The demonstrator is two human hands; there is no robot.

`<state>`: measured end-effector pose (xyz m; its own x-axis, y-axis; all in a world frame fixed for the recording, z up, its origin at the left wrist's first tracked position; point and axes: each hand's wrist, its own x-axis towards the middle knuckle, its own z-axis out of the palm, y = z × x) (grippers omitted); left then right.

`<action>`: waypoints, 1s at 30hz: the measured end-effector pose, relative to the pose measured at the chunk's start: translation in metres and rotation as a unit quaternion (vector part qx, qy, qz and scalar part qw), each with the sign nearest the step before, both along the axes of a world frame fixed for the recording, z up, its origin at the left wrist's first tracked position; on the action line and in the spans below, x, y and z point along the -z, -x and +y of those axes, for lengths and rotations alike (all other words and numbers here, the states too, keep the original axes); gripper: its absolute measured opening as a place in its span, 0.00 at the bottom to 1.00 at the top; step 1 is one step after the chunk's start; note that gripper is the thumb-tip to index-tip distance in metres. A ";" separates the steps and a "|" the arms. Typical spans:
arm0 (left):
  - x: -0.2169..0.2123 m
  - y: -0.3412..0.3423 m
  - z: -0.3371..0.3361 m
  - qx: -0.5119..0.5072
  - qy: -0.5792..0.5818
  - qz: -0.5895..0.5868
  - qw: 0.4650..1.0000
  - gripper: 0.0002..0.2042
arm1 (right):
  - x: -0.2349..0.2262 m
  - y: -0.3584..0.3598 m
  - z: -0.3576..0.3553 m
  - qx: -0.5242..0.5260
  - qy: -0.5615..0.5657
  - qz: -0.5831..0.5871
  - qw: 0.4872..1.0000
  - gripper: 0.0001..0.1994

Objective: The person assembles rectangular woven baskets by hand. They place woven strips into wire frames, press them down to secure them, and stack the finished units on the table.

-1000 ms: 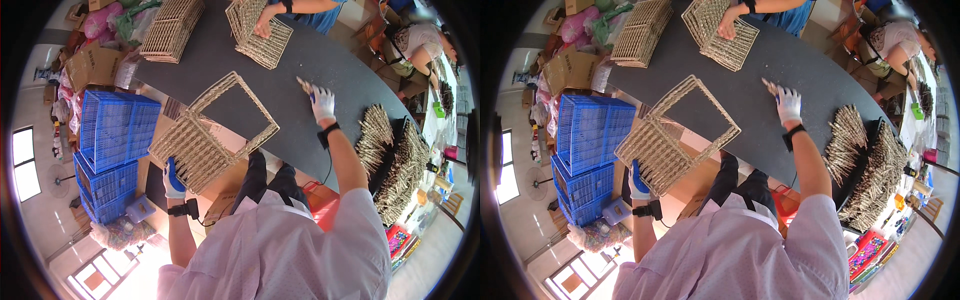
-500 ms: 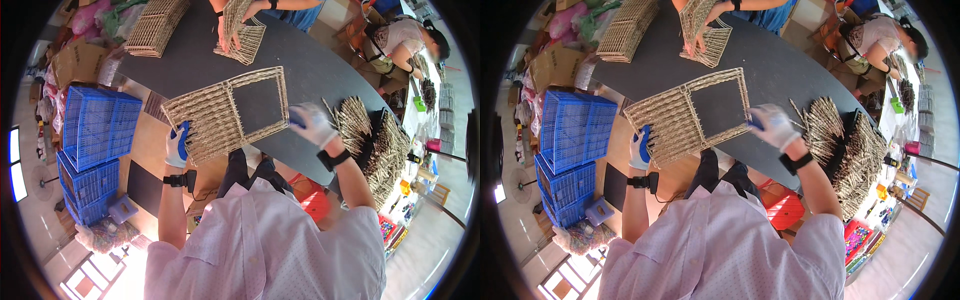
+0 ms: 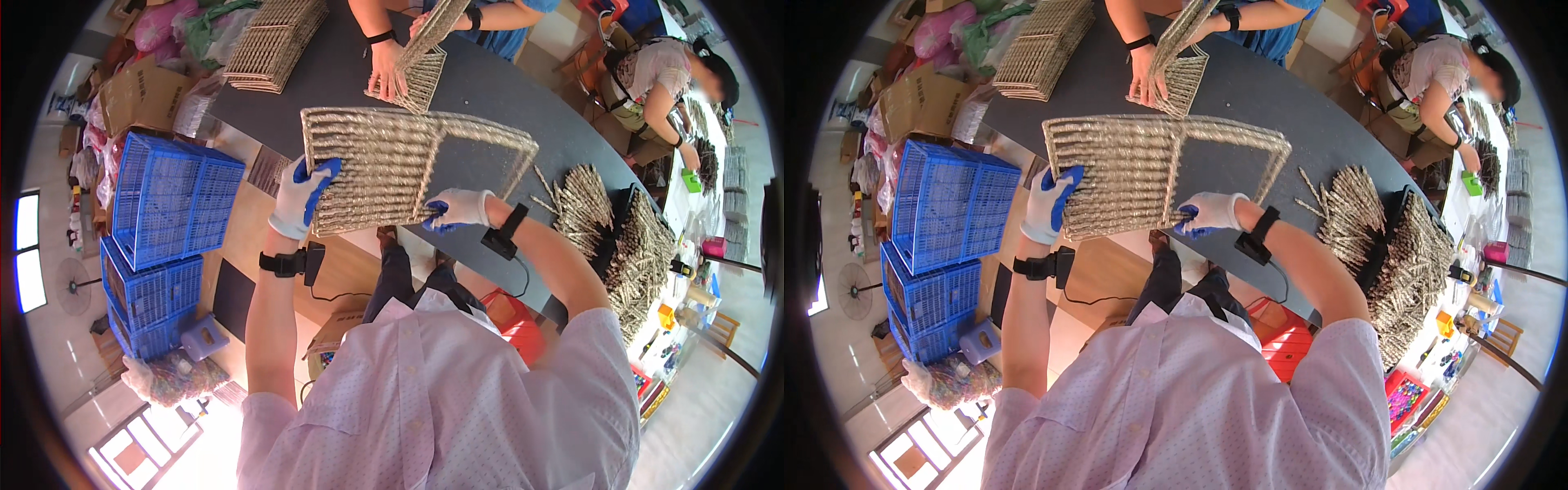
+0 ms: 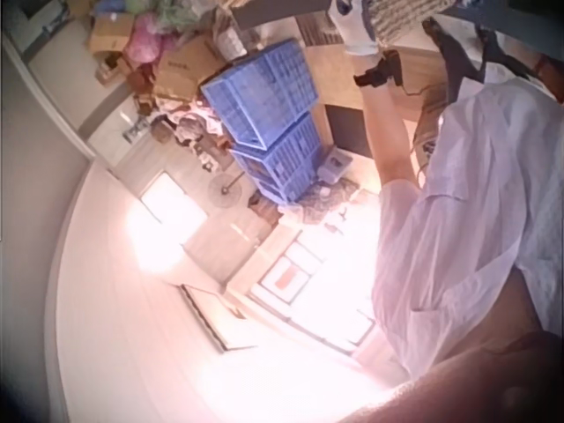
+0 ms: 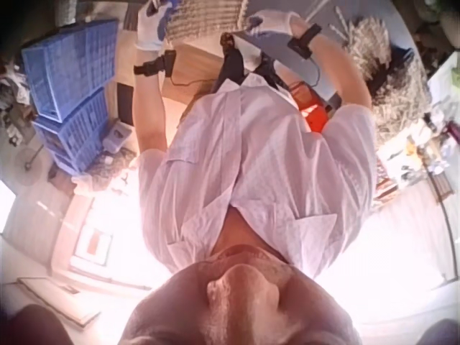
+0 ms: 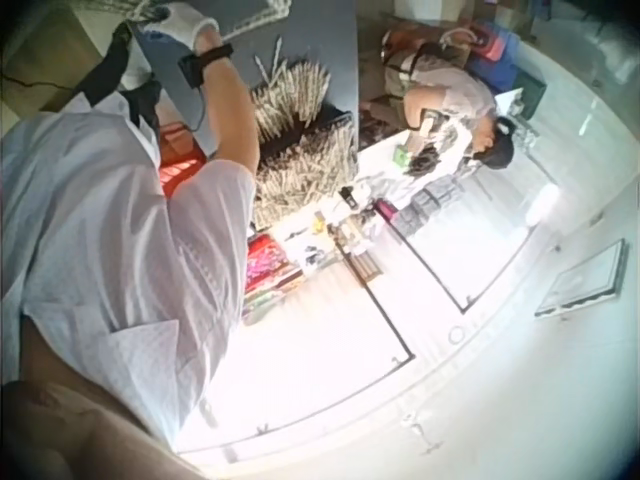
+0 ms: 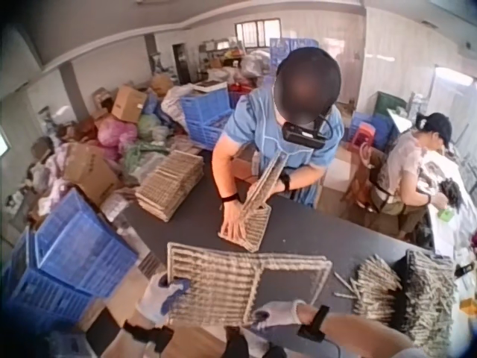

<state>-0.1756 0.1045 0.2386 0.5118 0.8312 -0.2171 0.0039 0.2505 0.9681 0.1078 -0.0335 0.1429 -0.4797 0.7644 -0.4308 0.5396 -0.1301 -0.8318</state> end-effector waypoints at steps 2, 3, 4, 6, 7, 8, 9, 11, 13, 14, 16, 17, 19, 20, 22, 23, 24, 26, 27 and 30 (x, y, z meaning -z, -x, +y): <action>0.012 -0.003 0.006 -0.055 0.093 -0.059 0.992 0.15 | -0.002 -0.003 -0.009 0.026 -0.134 -0.132 0.982 0.21; 0.019 -0.002 0.008 -0.075 0.125 -0.069 0.987 0.15 | -0.008 -0.002 -0.013 0.039 -0.200 -0.196 0.959 0.21; 0.026 0.000 0.009 -0.094 0.157 -0.080 0.980 0.15 | -0.020 -0.002 -0.013 0.025 -0.209 -0.237 0.948 0.20; 0.040 0.002 0.011 -0.118 0.218 -0.110 0.963 0.14 | -0.014 -0.007 -0.018 0.023 -0.330 -0.252 0.909 0.20; 0.046 0.004 0.010 -0.120 0.227 -0.119 0.959 0.14 | -0.012 -0.011 -0.022 0.023 -0.388 -0.258 0.885 0.21; 0.052 0.007 0.008 -0.121 0.236 -0.128 0.956 0.14 | -0.010 -0.012 -0.025 0.021 -0.422 -0.277 0.863 0.22; 0.053 0.007 0.006 -0.121 0.246 -0.136 0.952 0.14 | -0.012 -0.012 -0.027 0.028 -0.395 -0.264 0.880 0.22; 0.054 0.007 0.005 -0.111 0.208 -0.125 0.964 0.14 | -0.018 -0.012 -0.029 0.041 -0.340 -0.236 0.909 0.22; 0.045 0.007 0.003 -0.077 0.160 -0.106 0.978 0.15 | -0.031 -0.018 -0.026 0.035 -0.165 -0.128 0.977 0.22; 0.046 0.005 0.003 -0.073 0.141 -0.108 0.981 0.15 | -0.034 -0.022 -0.023 0.031 -0.074 -0.072 0.994 0.22; 0.045 0.008 0.004 -0.040 0.081 -0.086 0.992 0.15 | -0.028 -0.028 -0.016 0.048 0.037 0.020 0.998 0.22; 0.044 0.009 0.005 -0.024 0.051 -0.075 0.996 0.15 | -0.026 -0.031 -0.014 0.056 0.093 0.066 0.992 0.21; 0.028 0.000 0.001 0.014 0.007 -0.053 0.998 0.16 | -0.026 -0.034 -0.012 0.042 0.102 0.069 0.992 0.22; 0.020 -0.006 -0.001 0.032 -0.017 -0.042 0.998 0.16 | -0.027 -0.036 -0.011 0.035 0.105 0.071 0.991 0.22; 0.013 -0.012 -0.005 0.017 -0.007 -0.041 0.999 0.17 | -0.021 -0.038 -0.010 0.024 0.124 0.075 0.989 0.23; 0.011 -0.014 -0.006 0.009 -0.002 -0.040 0.999 0.17 | -0.009 -0.038 -0.010 0.021 0.141 0.076 0.987 0.24; 0.014 -0.011 -0.004 0.014 -0.001 -0.042 0.999 0.17 | -0.009 -0.035 -0.009 0.016 0.159 0.078 0.984 0.24; 0.025 -0.003 0.001 0.023 -0.001 -0.046 0.999 0.17 | -0.011 -0.026 -0.016 0.032 -0.005 -0.030 0.999 0.21; 0.028 -0.003 0.000 0.001 0.030 -0.068 0.997 0.16 | -0.014 -0.020 -0.022 0.041 -0.086 -0.085 0.992 0.20; 0.040 -0.003 0.000 -0.065 0.118 -0.129 0.982 0.15 | -0.021 -0.008 -0.031 0.075 -0.251 -0.282 0.923 0.22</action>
<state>-0.1729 0.1040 0.1989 0.4674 0.8354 -0.2892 -0.2801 0.4503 0.8478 0.1163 -0.0648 0.1640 -0.1593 0.9752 -0.1534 0.9124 0.0861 -0.4002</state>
